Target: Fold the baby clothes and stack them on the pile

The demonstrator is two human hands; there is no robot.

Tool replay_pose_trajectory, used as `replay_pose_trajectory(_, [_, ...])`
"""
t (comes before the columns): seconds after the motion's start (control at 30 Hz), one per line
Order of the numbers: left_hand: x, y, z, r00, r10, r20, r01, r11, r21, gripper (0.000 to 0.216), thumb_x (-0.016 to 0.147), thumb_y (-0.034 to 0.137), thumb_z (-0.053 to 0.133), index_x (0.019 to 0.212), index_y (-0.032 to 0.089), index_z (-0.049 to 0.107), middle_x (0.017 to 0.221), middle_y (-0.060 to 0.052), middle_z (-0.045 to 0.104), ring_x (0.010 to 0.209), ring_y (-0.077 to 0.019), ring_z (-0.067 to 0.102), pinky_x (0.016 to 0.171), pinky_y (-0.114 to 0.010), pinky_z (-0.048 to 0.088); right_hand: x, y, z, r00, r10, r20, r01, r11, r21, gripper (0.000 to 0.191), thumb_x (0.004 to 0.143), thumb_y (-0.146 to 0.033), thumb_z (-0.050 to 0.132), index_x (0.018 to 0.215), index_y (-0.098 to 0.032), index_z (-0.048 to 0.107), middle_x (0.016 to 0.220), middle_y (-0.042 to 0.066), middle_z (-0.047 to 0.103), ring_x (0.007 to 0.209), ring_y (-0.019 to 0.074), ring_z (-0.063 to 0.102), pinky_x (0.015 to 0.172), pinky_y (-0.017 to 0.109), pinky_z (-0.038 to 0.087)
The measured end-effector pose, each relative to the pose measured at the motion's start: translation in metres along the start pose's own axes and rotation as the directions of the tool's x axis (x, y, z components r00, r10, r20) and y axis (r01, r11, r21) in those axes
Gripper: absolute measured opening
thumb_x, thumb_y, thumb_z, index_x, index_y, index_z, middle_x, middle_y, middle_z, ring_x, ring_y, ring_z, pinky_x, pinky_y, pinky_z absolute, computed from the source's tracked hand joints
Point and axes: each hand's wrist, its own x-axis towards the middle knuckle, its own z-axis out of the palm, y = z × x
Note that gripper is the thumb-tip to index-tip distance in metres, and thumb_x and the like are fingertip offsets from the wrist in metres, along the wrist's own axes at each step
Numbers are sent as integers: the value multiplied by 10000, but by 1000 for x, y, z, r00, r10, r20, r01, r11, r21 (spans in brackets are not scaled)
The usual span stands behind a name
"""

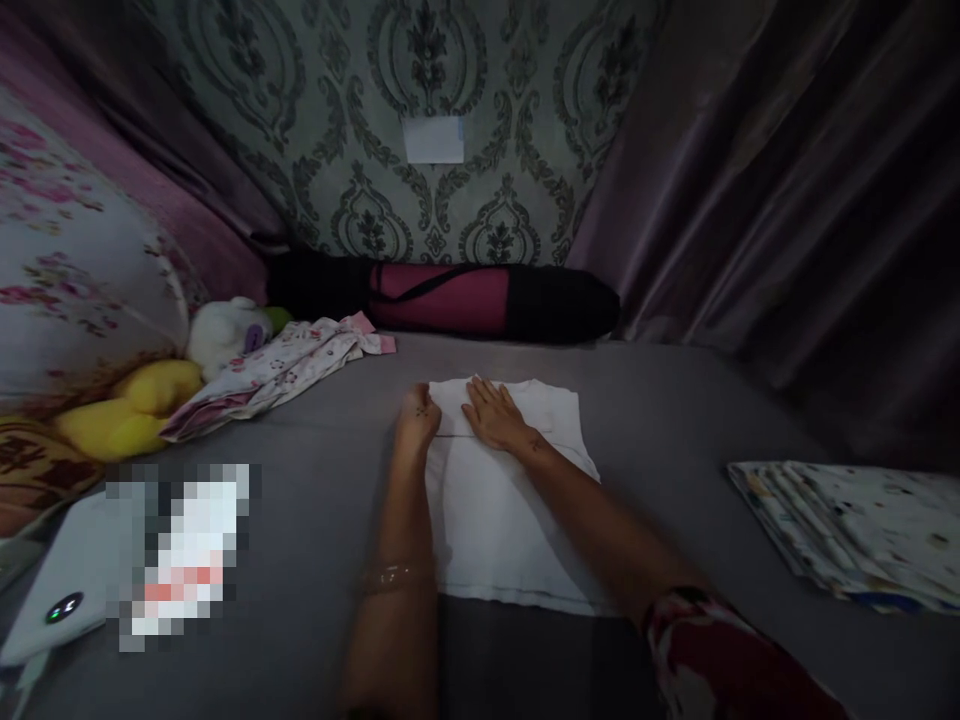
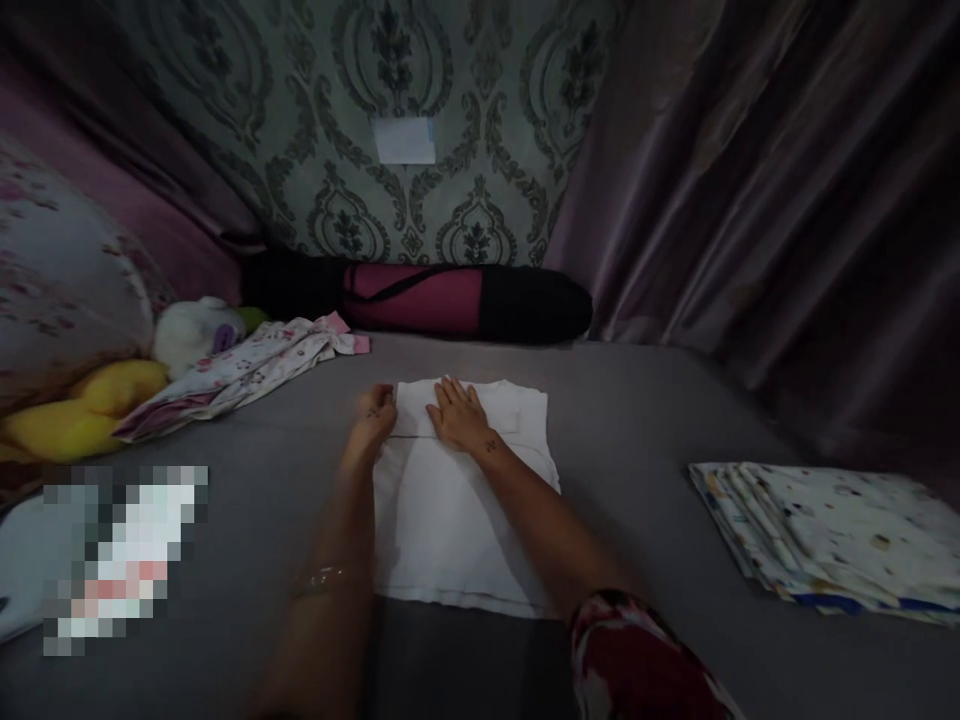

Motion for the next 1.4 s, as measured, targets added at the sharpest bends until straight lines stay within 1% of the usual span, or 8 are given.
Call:
replay_pose_trajectory(0.17, [-5, 4, 10, 995, 30, 97, -36, 998, 55, 378, 909, 145, 401, 1242, 137, 579, 1213, -143, 670, 1136, -209, 624, 960, -306, 468, -3, 5, 10, 1000, 5, 15, -4, 999, -35, 610, 1018, -431, 190, 1510, -92, 315, 1588, 106, 256, 1477, 231, 175, 1195, 448, 98])
replay_pose_trajectory(0.33, [-9, 5, 11, 990, 25, 139, -40, 993, 106, 387, 897, 136, 416, 1250, 140, 576, 1215, -168, 666, 1131, -234, 630, 960, -345, 472, 1, 3, 3, 998, 21, 65, -20, 1000, -5, 614, 1016, -438, 195, 1510, -92, 312, 1593, 106, 240, 1477, 240, 172, 1193, 457, 98])
replay_pose_trajectory(0.63, [-8, 3, 16, 986, 46, 159, -69, 987, 143, 379, 903, 143, 395, 1241, 156, 567, 1227, -161, 656, 1146, -218, 622, 966, -330, 458, 18, -2, 7, 999, 34, 41, -35, 999, 13, 612, 1018, -414, 200, 1504, -58, 309, 1584, 127, 266, 1477, 223, 172, 1194, 412, 91])
replay_pose_trajectory(0.8, [-7, 0, 16, 983, 64, 174, -95, 980, 175, 397, 888, 129, 408, 1255, 145, 559, 1186, -170, 670, 1107, -230, 638, 941, -347, 472, 14, 3, 2, 998, 9, 56, -12, 998, 60, 614, 1020, -416, 183, 1511, -66, 298, 1591, 123, 247, 1476, 218, 176, 1193, 396, 99])
replay_pose_trajectory(0.97, [-11, 2, 16, 980, 71, 184, -105, 978, 180, 379, 898, 152, 431, 1257, 134, 550, 1166, -179, 673, 1075, -239, 649, 902, -338, 486, -9, 17, -5, 987, 157, -37, -158, 987, -20, 619, 1008, -378, 233, 1514, -21, 263, 1602, 146, 195, 1487, 247, 119, 1196, 428, 42])
replay_pose_trajectory(1.03, [-12, 2, 16, 980, 73, 184, -107, 978, 178, 366, 903, 165, 441, 1252, 140, 549, 1195, -175, 661, 1089, -232, 641, 916, -328, 478, -17, 22, -3, 977, 213, -26, -213, 976, -39, 631, 1007, -383, 226, 1505, 1, 270, 1596, 160, 206, 1485, 254, 127, 1196, 430, 49])
replay_pose_trajectory(1.3, [-14, 1, 17, 978, 103, 184, -137, 973, 184, 326, 897, 198, 472, 1206, 150, 563, 1174, -166, 659, 1070, -226, 637, 893, -318, 474, -21, 28, -8, 975, 219, 38, -219, 976, -4, 652, 1004, -412, 186, 1514, -13, 261, 1596, 147, 214, 1482, 243, 146, 1196, 407, 77])
replay_pose_trajectory(1.4, [-15, 0, 18, 983, 88, 161, -107, 988, 112, 306, 879, 211, 508, 1175, 176, 578, 1153, -146, 660, 1022, -220, 647, 851, -302, 477, -28, 35, -12, 956, 289, -53, -291, 956, -31, 652, 1003, -397, 173, 1512, 2, 252, 1596, 167, 199, 1481, 258, 144, 1193, 411, 77])
